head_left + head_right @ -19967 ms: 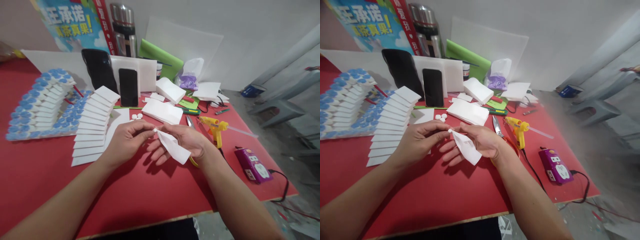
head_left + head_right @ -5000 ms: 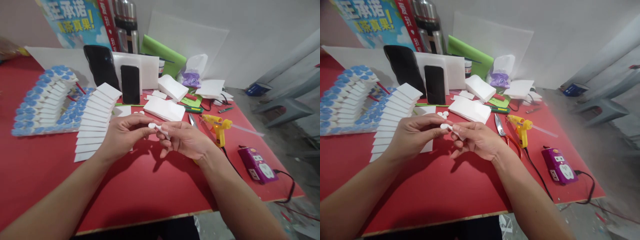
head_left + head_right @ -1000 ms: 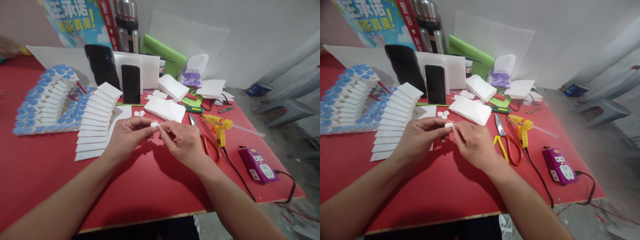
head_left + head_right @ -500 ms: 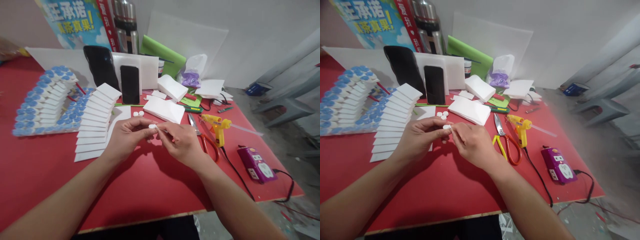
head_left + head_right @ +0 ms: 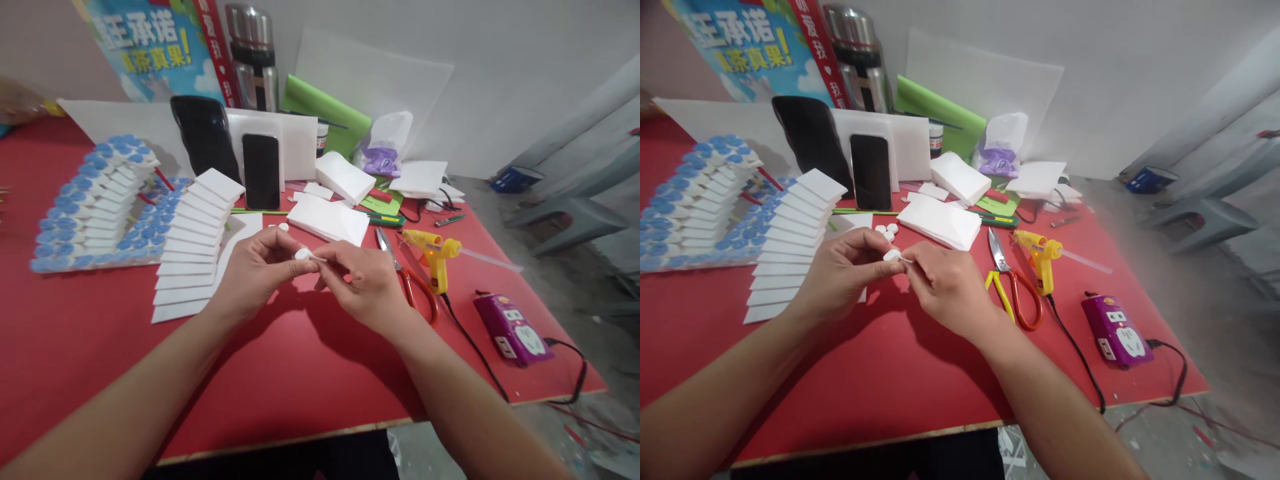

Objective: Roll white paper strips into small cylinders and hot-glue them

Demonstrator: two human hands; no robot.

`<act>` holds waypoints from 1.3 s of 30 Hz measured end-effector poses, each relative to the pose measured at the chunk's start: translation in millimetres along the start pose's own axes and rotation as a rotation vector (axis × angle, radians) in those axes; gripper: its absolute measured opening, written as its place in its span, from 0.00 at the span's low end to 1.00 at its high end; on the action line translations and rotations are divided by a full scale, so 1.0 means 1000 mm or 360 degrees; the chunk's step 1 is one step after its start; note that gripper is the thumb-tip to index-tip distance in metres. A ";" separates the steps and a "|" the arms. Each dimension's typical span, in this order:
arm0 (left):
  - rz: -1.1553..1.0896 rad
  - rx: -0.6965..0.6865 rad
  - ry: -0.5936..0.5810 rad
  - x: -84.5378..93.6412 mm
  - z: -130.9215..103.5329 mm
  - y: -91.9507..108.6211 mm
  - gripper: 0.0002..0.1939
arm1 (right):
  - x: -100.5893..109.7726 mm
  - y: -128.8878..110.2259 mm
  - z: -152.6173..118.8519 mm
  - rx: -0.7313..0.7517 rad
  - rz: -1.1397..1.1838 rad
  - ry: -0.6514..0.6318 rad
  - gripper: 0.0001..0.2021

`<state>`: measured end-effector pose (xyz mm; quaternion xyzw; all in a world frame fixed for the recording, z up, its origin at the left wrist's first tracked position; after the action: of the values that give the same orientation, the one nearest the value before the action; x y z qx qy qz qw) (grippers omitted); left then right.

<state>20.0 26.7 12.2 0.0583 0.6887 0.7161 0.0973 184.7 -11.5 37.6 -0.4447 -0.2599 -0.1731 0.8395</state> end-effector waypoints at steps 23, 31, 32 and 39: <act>0.0512 -0.0053 -0.0204 0.005 -0.001 0.007 0.14 | 0.002 0.004 0.000 0.0015 0.0189 -0.0146 0.09; 0.0870 -0.0206 -0.0220 0.001 -0.004 0.009 0.10 | -0.003 0.015 0.002 -0.0283 0.0373 -0.0220 0.06; 0.0813 -0.0157 -0.0241 0.001 -0.004 0.009 0.10 | -0.003 0.016 0.003 -0.0333 0.0429 -0.0193 0.06; 0.0331 0.0095 -0.0145 0.004 0.000 0.007 0.17 | 0.002 0.011 0.006 -0.0371 0.0687 -0.0016 0.04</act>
<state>15.4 27.2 19.5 0.1648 0.6948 0.6982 0.0520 190.3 -0.6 33.6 -0.5846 -0.1413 -0.0163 0.7988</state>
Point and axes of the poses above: each hand's wrist, its own z-axis towards the middle knuckle, its own x-axis out of the back of the hand, y = z × x, the point moved 4 cm from there along z, towards the middle knuckle, and after that the axes turned 4 degrees about z, right-handed, at the moved point
